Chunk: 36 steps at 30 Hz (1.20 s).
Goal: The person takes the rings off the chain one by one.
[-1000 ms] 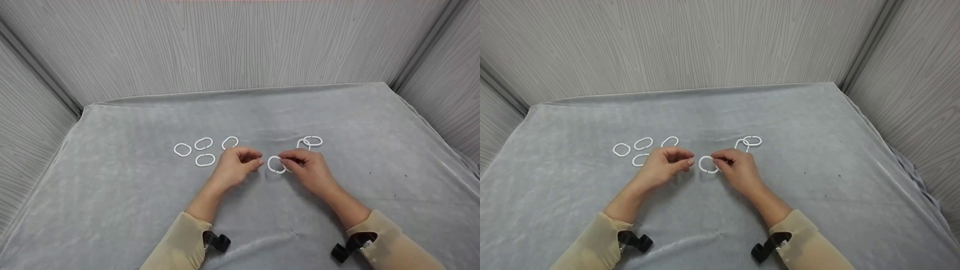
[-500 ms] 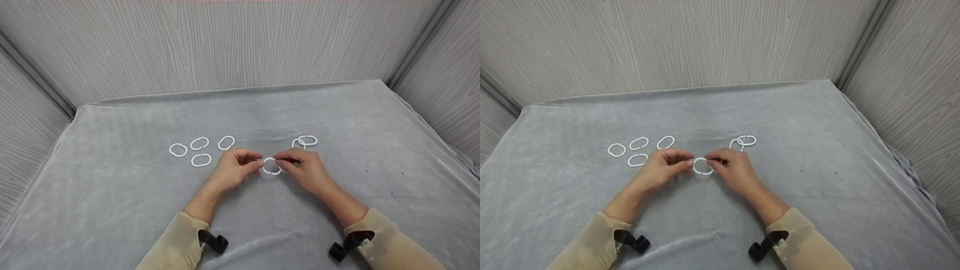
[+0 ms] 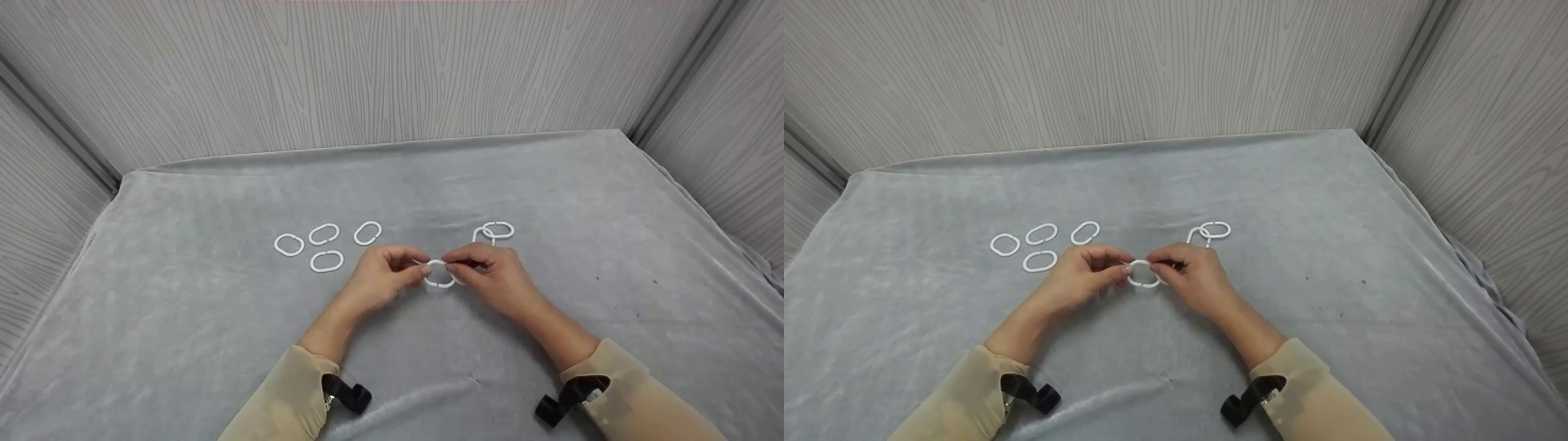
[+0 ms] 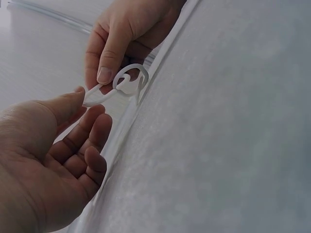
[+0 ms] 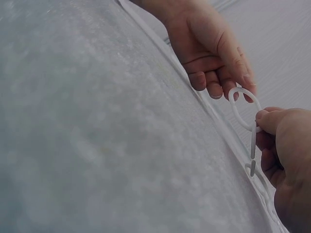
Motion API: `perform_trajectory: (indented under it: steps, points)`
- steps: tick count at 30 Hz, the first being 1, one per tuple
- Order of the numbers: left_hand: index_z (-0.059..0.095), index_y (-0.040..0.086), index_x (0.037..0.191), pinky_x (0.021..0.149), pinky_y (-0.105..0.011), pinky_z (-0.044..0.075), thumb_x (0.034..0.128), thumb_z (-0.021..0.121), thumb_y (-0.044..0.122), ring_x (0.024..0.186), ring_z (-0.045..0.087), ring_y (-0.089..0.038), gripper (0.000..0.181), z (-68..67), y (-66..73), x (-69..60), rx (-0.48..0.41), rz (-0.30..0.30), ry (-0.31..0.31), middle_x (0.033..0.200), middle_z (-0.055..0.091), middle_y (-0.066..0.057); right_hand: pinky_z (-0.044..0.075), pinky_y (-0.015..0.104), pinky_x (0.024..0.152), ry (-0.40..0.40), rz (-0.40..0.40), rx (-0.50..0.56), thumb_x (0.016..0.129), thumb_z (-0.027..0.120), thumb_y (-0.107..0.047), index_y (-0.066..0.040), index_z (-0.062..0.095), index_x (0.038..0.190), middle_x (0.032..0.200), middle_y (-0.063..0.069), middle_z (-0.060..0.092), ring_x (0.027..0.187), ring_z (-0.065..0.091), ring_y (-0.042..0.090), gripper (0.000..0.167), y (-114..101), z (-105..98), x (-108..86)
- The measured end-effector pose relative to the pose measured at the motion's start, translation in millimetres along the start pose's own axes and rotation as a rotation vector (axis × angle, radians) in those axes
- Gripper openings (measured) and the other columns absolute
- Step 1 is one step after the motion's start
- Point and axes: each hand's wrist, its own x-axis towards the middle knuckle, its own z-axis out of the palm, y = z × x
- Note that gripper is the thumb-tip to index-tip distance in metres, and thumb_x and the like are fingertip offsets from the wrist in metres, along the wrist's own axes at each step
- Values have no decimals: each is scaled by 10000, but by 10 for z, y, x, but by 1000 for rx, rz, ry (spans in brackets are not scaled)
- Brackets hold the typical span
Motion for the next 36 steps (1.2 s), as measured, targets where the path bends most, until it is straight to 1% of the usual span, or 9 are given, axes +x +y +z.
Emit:
perform_trajectory:
  steps: [3, 7, 12, 17, 20, 24, 28, 32, 36]
  points:
    - [790, -21, 1071, 554, -207, 438, 949, 800, 92, 650, 596, -134, 167, 9, 6, 1, -7, -5, -8, 741, 699, 18, 551, 210, 793, -3, -4, -1, 954, 807, -86, -161, 843, 1069, 1011, -71, 783, 895, 710, 146, 142, 10, -1, -2]
    - [784, -39, 1089, 579, -205, 460, 943, 797, 68, 656, 613, -108, 181, 18, 15, 7, -2, -3, -21, 767, 728, -7, 551, 215, 798, -17, -1, -16, 956, 808, -104, -167, 842, 1072, 1019, -83, 782, 908, 713, 143, 136, 13, -11, -2]
    - [806, 3, 1075, 609, -208, 469, 929, 786, 45, 660, 610, -71, 153, 20, 15, 13, 55, 20, -26, 768, 731, -2, 549, 217, 795, -32, -2, -26, 960, 807, -124, -157, 840, 1074, 1026, -76, 784, 909, 712, 136, 123, 20, -21, 0]
    - [815, 18, 1067, 622, -203, 471, 928, 784, 45, 669, 602, -50, 145, 28, 1, 21, 86, 21, -23, 773, 730, 6, 548, 212, 784, -31, -13, -33, 960, 806, -120, -145, 839, 1069, 1022, -68, 786, 898, 709, 130, 117, 26, -23, 1]
    - [815, 15, 1055, 617, -200, 461, 925, 785, 46, 660, 589, -45, 137, 30, -4, 21, 98, 19, -10, 758, 718, 9, 548, 207, 777, -10, 1, -33, 955, 806, -103, -100, 834, 1077, 1019, -55, 788, 885, 707, 128, 125, 18, -25, 0]
    - [816, 12, 1048, 616, -197, 450, 920, 788, 43, 652, 576, -42, 135, 27, -10, 22, 111, 15, 5, 739, 700, 21, 539, 201, 785, 58, 44, -38, 952, 800, -68, -40, 818, 1095, 994, -21, 791, 875, 700, 120, 146, 15, -28, 7]
    - [817, 6, 1046, 614, -197, 441, 918, 786, 35, 653, 563, -40, 135, 21, -24, 23, 118, 17, 18, 731, 682, 25, 521, 204, 803, 115, 79, -43, 952, 784, -20, -21, 803, 1115, 982, 1, 786, 885, 685, 131, 165, 28, -29, 18]
    - [816, 2, 1043, 609, -200, 434, 919, 788, 29, 650, 553, -42, 130, 13, -49, 21, 119, 16, 29, 723, 671, 28, 510, 213, 811, 123, 95, -50, 943, 779, 13, -25, 799, 1129, 1004, 2, 783, 911, 679, 159, 192, 41, -24, 20]
    - [818, 10, 1042, 610, -201, 436, 923, 788, 30, 648, 551, -45, 124, 2, -69, 12, 125, 5, 41, 710, 653, 51, 517, 215, 805, 97, 111, -73, 938, 787, 6, -33, 801, 1128, 1022, 20, 787, 917, 687, 171, 194, 54, -11, 22]
